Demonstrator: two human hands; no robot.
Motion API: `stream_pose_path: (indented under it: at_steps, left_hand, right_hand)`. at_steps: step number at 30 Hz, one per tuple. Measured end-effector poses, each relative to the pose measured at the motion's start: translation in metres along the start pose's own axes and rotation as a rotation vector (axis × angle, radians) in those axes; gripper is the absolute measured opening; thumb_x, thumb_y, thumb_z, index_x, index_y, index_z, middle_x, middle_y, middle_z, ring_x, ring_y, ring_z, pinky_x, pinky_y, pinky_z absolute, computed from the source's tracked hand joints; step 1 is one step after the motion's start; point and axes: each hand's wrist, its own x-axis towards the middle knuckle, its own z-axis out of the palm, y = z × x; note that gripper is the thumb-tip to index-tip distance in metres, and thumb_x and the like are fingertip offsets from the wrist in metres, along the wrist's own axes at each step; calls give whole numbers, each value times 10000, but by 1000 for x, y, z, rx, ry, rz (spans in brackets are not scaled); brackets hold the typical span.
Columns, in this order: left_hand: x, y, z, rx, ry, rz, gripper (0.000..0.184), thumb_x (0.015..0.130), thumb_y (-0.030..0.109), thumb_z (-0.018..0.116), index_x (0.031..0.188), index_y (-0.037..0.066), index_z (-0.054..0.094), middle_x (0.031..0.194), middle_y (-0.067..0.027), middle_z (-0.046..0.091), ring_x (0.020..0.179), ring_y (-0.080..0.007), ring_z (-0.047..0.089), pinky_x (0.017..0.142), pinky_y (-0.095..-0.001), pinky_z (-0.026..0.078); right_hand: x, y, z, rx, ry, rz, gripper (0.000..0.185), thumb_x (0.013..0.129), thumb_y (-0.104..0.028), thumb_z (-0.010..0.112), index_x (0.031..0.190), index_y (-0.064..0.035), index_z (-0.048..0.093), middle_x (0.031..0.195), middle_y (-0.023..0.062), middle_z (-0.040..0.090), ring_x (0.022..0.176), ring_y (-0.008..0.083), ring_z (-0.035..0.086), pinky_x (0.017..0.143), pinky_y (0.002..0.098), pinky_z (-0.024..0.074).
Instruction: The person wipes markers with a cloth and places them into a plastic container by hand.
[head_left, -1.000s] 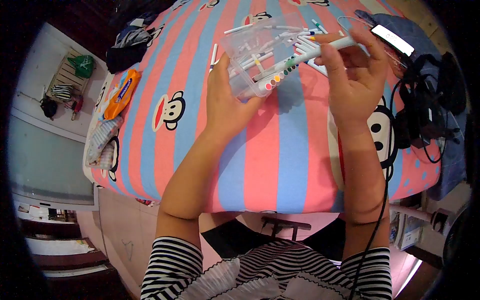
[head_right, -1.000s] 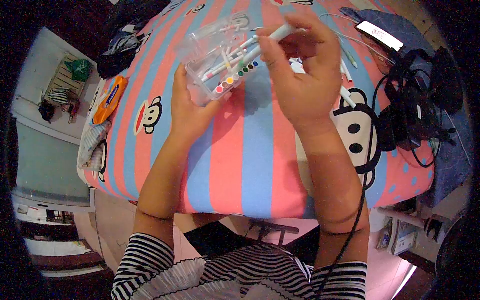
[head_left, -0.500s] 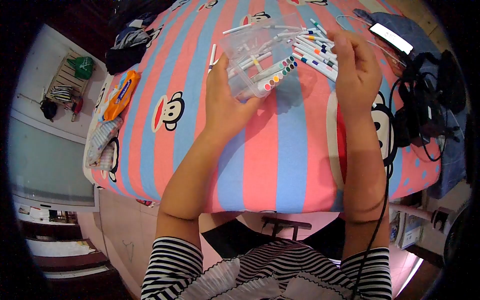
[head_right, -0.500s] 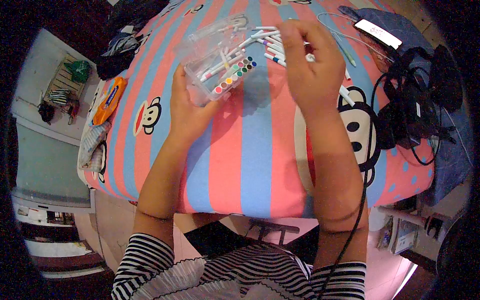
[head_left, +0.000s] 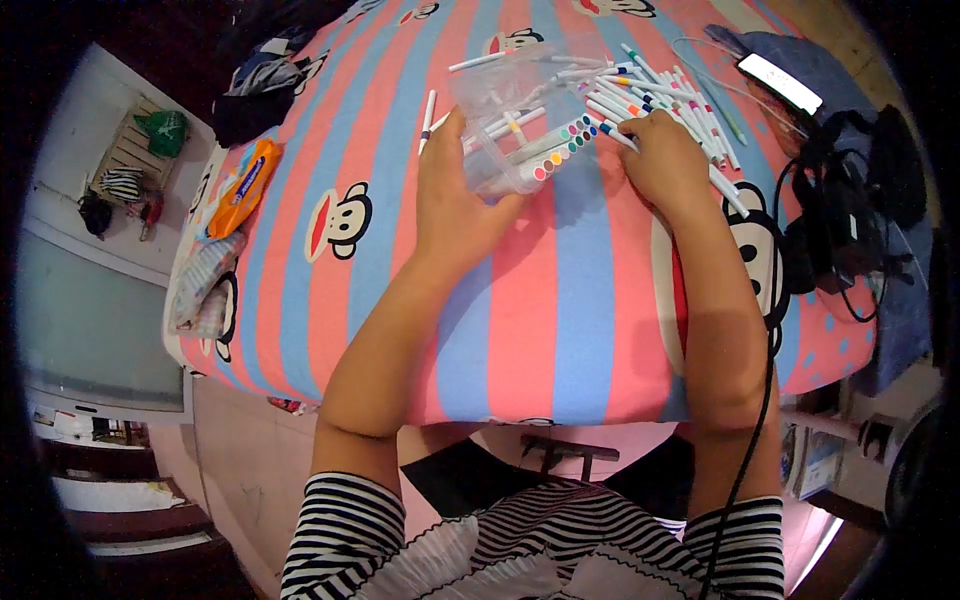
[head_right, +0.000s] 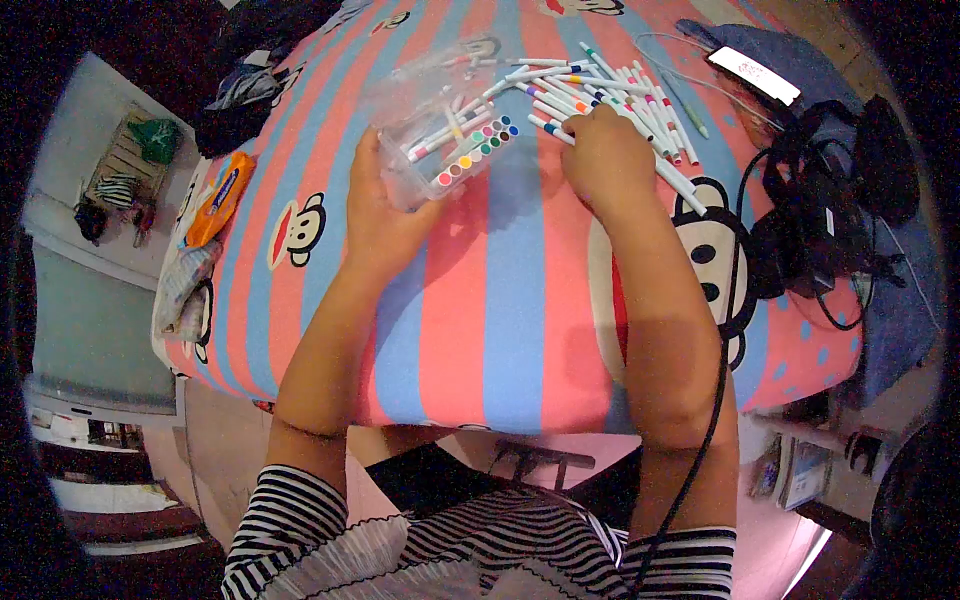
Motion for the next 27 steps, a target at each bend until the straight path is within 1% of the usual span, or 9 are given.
stream_pose_path:
  at_steps: [1, 4, 7, 10, 13, 19, 22, 25, 27]
  left_hand:
    - [0, 0, 1, -4, -8, 0, 927, 670, 278, 829, 1374, -22, 305, 1269, -197, 461, 1174, -341, 463, 956, -431, 416]
    - [0, 0, 3, -68, -8, -55, 924, 665, 274, 831, 1367, -24, 311, 1257, -197, 464, 1165, -343, 466, 957, -433, 415]
    - [1, 2, 2, -42, -21, -51, 938, 663, 279, 833, 1374, -30, 303, 1246, -203, 464, 1158, -345, 467, 955, -436, 416]
    - [1, -1, 3, -31, -12, -62, 949, 666, 285, 834, 1383, -26, 296, 1240, -210, 465, 1155, -349, 466, 950, -438, 419]
    - [1, -5, 3, -24, -5, -38, 955, 669, 294, 834, 1389, -23, 292, 1241, -216, 463, 1152, -352, 467, 945, -441, 421]
    - [2, -6, 3, -123, -27, -47, 961, 668, 302, 836, 1391, -21, 291, 1253, -210, 464, 1177, -350, 461, 961, -439, 417]
    - [0, -8, 3, -76, -18, -48, 966, 667, 305, 837, 1393, -19, 287, 1255, -207, 466, 1182, -347, 462, 962, -437, 418]
    - [1, 2, 1, -19, 24, -58, 863, 648, 196, 851, 1340, 38, 360, 1257, -167, 526, 1166, -282, 535, 969, -369, 436]
    - [1, 1, 2, -31, 16, -58, 871, 648, 203, 850, 1345, 38, 355, 1262, -170, 523, 1174, -288, 531, 975, -378, 432]
  right_hand:
    - [0, -1, 0, -11, -14, 4, 265, 808, -196, 619, 1055, -155, 704, 1030, 133, 649, 932, 326, 639, 820, 430, 508]
    - [3, -4, -2, 9, -77, 57, 277, 813, -287, 647, 1036, -132, 700, 1052, 103, 659, 961, 288, 633, 820, 404, 492]
    - [3, -3, -5, 30, -74, 26, 267, 799, -263, 631, 1019, -131, 703, 976, 104, 682, 891, 295, 660, 790, 420, 511]
    - [5, 5, -5, 271, 116, 99, 283, 795, -289, 630, 1014, -119, 690, 972, 84, 684, 873, 286, 661, 770, 416, 505]
    - [4, 5, -15, 491, 259, 24, 281, 785, -288, 619, 998, -111, 664, 931, 66, 682, 838, 261, 658, 741, 392, 497]
    - [-3, -14, -25, 550, 365, 83, 264, 769, -285, 629, 950, -94, 624, 869, 47, 662, 784, 195, 631, 703, 340, 483]
    - [-4, -16, -24, 617, 382, 80, 267, 768, -280, 633, 952, -86, 624, 851, 47, 654, 760, 189, 624, 700, 342, 485]
    - [1, -10, -14, 700, 440, 31, 288, 772, -255, 631, 1005, -85, 633, 846, 58, 653, 757, 213, 634, 709, 361, 488]
    - [0, -4, -11, 530, 288, 29, 300, 776, -248, 633, 1027, -84, 648, 873, 83, 667, 782, 248, 647, 725, 380, 493]
